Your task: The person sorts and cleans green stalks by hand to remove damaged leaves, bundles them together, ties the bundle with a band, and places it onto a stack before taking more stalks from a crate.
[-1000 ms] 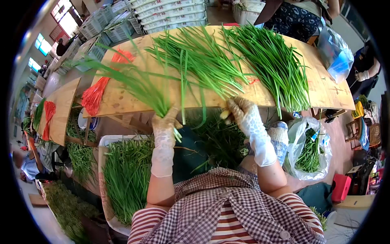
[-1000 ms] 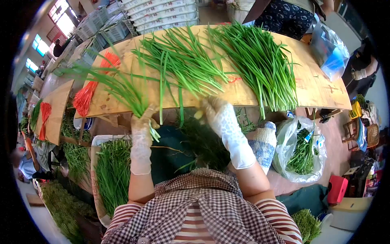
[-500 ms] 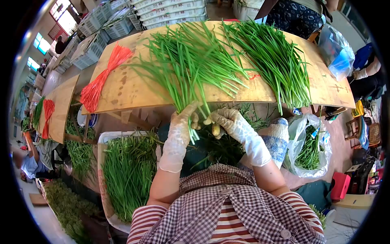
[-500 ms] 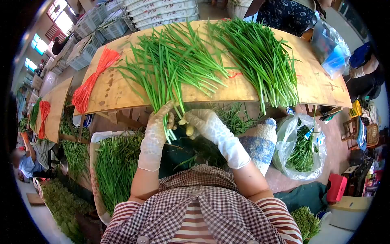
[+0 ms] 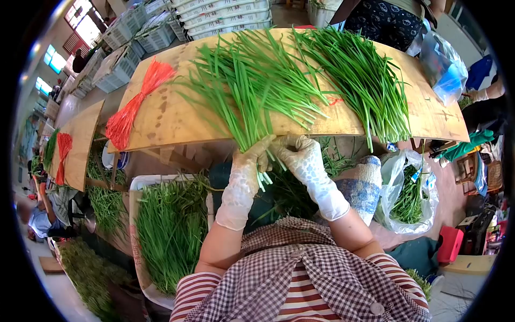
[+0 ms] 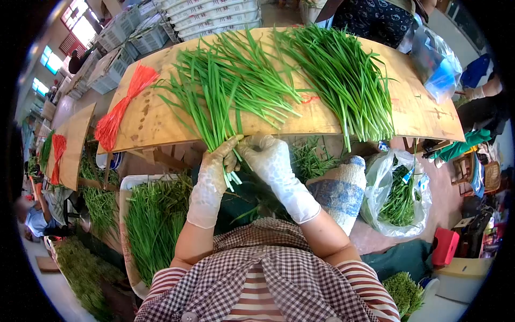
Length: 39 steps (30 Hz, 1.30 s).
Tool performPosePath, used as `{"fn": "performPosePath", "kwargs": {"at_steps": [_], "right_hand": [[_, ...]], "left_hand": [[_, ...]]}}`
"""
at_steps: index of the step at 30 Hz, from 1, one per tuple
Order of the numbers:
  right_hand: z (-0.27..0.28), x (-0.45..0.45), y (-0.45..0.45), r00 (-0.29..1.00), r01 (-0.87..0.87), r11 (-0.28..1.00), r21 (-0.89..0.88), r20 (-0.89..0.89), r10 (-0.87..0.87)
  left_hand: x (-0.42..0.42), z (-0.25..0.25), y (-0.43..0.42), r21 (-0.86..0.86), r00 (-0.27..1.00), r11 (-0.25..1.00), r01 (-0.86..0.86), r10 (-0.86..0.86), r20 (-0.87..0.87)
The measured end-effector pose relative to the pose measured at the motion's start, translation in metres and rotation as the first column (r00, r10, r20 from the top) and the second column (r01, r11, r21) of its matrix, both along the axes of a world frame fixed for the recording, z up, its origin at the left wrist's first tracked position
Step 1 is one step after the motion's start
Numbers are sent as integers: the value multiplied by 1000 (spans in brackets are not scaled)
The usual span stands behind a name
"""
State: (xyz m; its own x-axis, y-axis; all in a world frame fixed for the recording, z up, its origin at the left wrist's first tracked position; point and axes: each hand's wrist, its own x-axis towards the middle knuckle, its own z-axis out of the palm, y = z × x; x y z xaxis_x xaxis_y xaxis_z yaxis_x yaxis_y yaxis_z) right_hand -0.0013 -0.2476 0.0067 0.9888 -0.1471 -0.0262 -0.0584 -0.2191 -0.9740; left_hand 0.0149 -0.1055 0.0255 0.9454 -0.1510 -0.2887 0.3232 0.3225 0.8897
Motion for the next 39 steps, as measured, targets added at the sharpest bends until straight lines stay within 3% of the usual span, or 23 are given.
{"fn": "performPosePath", "kwargs": {"at_steps": [1, 4, 5, 8, 9, 10, 11, 12, 13, 14, 16, 17, 18, 20, 22, 23, 26, 28, 30, 31, 34, 38, 39], "right_hand": [[-1, -2, 2, 999, 41, 998, -44, 0, -42], [4, -14, 3, 995, 97, 978, 187, 13, -101], [11, -22, -2, 995, 90, 988, 126, 23, -94], [-15, -49, -30, 971, -237, 946, -220, -72, 227], [-21, -51, -37, 906, -419, 758, -500, -288, 311], [-30, -53, -46, 805, -592, 456, -665, -512, 299], [-53, -58, -60, 766, -643, 268, -717, -607, 213], [-63, -61, -70, 838, -545, 267, -795, -503, 212], [-41, -59, -69, 950, -301, 463, -834, -218, 224], [-15, -58, -66, 982, -53, 642, -765, 76, 172], [27, -41, -54, 938, 244, 632, -736, 344, 39], [36, -30, -51, 891, 352, 582, -733, 453, 31], [42, -18, -50, 831, 459, 527, -715, 556, 30], [37, 1, -52, 905, 371, 284, -884, 412, 103], [17, 18, -48, 941, 330, -15, -944, 328, 88], [12, 20, -47, 932, 355, -13, -935, 353, 81], [31, -6, -32, 967, 216, 527, -822, 256, 4], [38, -28, -23, 943, 136, 770, -624, 320, 93], [28, -37, -17, 938, 117, 792, -599, 329, 111], [26, -37, -17, 973, 34, 839, -543, 208, 95], [24, -19, -14, 992, -15, 993, -116, -130, 0], [10, -14, -15, 988, 1, 975, 221, -148, 32], [7, -19, -19, 984, 58, 880, 472, -176, 30]], "left_hand": [[0, -6, 3, -35, 1000, 999, 1, -1, -1], [2, -10, 5, -67, 999, 997, -46, 45, -21], [5, -9, 8, -72, 997, 994, -79, 76, -33], [12, 0, 25, -132, 996, 988, -74, 80, 35], [12, 16, 33, -166, 993, 981, -99, 108, 46], [8, 37, 39, -201, 989, 972, -123, 137, 54], [5, 56, 40, -370, 981, 922, -113, 163, 106], [4, 73, 42, -528, 968, 845, -89, 198, 155], [2, 85, 48, -614, 978, 789, 12, 118, 170], [-4, 99, 44, -543, 967, 839, -41, 170, 189], [22, 59, 48, -645, 1000, 764, -5, 8, 2], [28, 34, 45, -695, 984, 699, 168, -162, 74], [21, 36, 41, -795, 965, 606, 3, -212, -158], [9, 31, 35, -786, 978, 602, 141, -208, 16], [1, 30, 30, -619, 993, 782, 78, -115, -20], [-1, 30, 27, -523, 998, 852, 39, -60, -24], [2, 18, 12, -229, 991, 973, 3, -34, -127], [6, 13, -2, -144, 981, 990, -5, -23, -194], [9, 2, -7, -107, 981, 994, -10, -11, -191], [8, 0, -9, -102, 979, 995, -24, 3, -203], [4, -3, -16, -79, 981, 996, -47, 32, -190], [2, -12, -18, -47, 996, 995, -90, 90, 3], [3, -13, -14, -70, 992, 992, -102, 106, 70]]}}
